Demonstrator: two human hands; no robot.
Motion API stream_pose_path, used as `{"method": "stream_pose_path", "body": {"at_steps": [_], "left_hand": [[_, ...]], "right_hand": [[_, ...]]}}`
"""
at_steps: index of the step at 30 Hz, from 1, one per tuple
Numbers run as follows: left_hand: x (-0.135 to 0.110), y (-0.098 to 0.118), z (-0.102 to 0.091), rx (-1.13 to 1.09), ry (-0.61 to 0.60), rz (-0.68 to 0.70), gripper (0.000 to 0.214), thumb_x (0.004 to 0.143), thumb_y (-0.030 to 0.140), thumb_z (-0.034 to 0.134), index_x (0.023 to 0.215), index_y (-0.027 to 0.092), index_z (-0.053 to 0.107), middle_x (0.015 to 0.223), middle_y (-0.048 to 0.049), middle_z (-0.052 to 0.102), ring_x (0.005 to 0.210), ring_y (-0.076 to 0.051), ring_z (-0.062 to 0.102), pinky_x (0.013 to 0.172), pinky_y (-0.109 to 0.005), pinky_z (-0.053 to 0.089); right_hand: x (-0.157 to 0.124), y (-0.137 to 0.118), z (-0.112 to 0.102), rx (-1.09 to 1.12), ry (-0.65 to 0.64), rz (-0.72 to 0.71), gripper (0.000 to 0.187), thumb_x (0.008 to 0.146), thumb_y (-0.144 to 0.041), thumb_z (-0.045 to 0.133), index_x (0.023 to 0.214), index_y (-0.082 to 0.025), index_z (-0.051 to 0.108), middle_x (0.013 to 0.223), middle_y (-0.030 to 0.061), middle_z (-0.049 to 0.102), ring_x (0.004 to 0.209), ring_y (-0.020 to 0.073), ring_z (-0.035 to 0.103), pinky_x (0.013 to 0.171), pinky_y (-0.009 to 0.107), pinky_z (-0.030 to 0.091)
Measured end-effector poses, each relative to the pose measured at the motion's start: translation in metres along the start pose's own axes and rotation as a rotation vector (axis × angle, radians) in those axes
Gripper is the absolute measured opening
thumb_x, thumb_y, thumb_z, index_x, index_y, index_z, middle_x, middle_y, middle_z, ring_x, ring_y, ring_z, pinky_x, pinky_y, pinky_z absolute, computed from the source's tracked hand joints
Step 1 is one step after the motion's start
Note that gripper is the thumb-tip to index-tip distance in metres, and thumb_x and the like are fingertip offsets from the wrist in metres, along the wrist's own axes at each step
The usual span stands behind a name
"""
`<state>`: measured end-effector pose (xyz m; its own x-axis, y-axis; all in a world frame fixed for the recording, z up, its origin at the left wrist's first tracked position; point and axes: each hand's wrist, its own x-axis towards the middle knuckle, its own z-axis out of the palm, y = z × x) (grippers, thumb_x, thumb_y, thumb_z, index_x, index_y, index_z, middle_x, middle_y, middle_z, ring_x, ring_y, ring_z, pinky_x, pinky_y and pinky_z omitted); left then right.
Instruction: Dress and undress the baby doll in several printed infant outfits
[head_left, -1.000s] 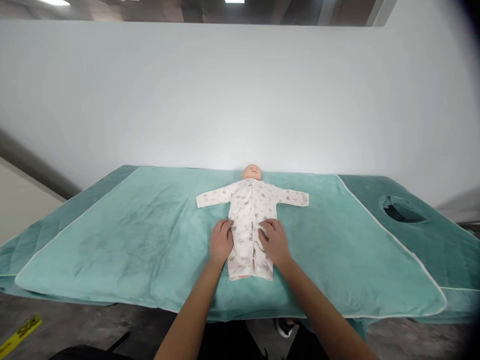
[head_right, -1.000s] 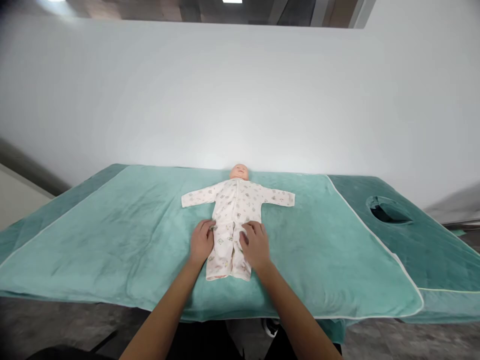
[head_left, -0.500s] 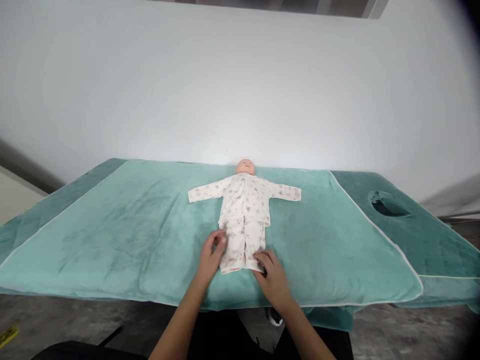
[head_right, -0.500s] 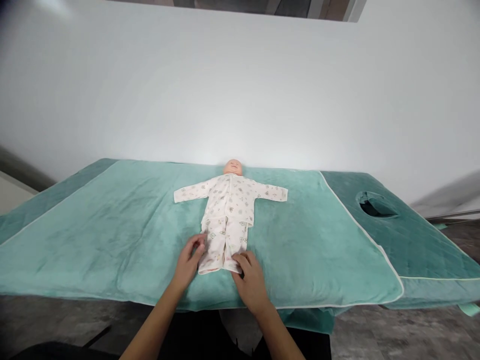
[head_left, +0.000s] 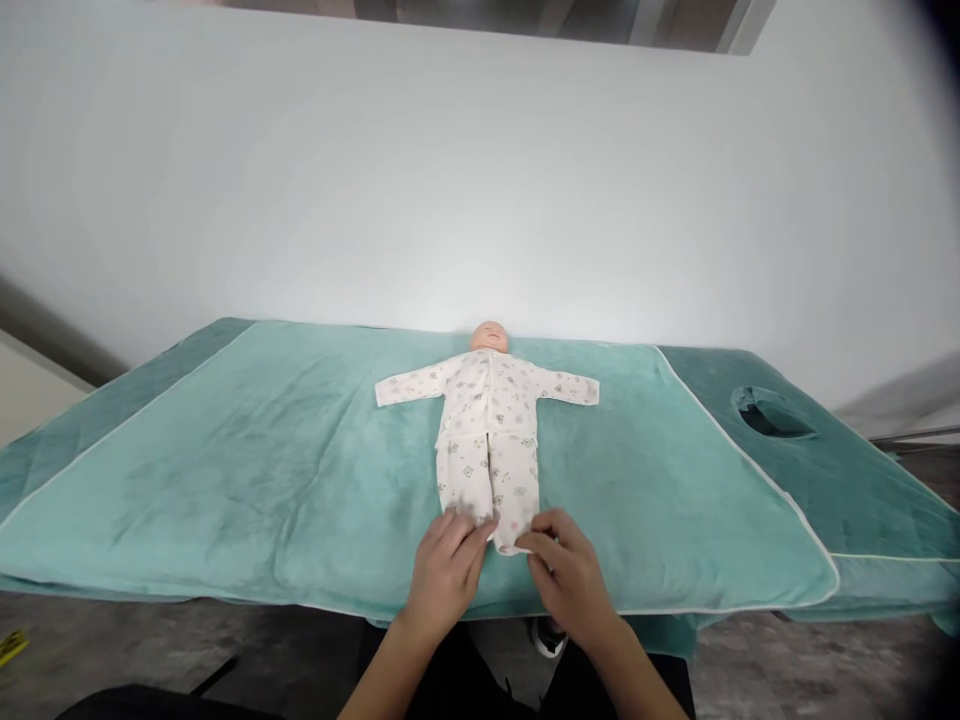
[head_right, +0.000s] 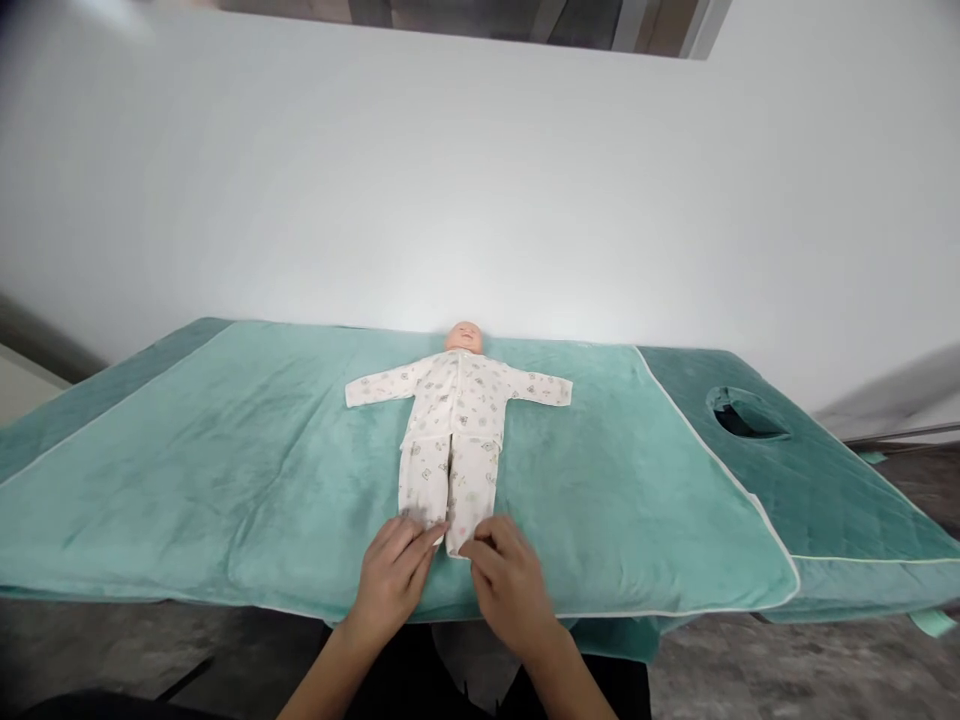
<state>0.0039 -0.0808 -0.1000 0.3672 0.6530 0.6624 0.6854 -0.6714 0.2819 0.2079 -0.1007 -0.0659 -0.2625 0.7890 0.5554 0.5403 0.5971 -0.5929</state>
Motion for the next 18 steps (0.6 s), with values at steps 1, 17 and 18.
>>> {"method": "stream_pose_path", "body": {"at_steps": [1, 17, 18], "left_hand": [[-0.003, 0.002, 0.001, -0.005, 0.009, -0.004, 0.03, 0.094, 0.009, 0.052, 0.119, 0.019, 0.064, 0.08, -0.005, 0.059, 0.075, -0.019, 0.052, 0.068, -0.032, 0.044], [-0.008, -0.008, 0.004, -0.295, 0.243, -0.545, 0.018, 0.095, 0.028, 0.051, 0.106, 0.022, 0.064, 0.102, -0.0089, 0.066, 0.095, -0.023, 0.064, 0.083, -0.037, 0.053], [0.0, -0.014, 0.008, -0.325, 0.247, -0.639, 0.02, 0.095, 0.033, 0.051, 0.106, 0.022, 0.064, 0.105, -0.0092, 0.067, 0.098, -0.024, 0.064, 0.085, -0.038, 0.053]], "right_hand": [[-0.004, 0.0, 0.005, -0.022, -0.038, -0.01, 0.03, 0.089, -0.001, 0.045, 0.097, -0.023, 0.065, 0.091, 0.005, 0.057, 0.083, 0.0174, 0.056, 0.071, 0.031, 0.046], [0.053, 0.087, 0.001, 0.272, 0.189, 0.387, 0.023, 0.091, -0.038, 0.057, 0.102, -0.023, 0.069, 0.101, 0.0074, 0.072, 0.093, 0.0224, 0.065, 0.085, 0.037, 0.053], [0.063, 0.099, 0.008, 0.309, 0.247, 0.492, 0.025, 0.089, -0.041, 0.058, 0.1, -0.021, 0.068, 0.099, 0.007, 0.072, 0.091, 0.022, 0.065, 0.084, 0.036, 0.053]]}}
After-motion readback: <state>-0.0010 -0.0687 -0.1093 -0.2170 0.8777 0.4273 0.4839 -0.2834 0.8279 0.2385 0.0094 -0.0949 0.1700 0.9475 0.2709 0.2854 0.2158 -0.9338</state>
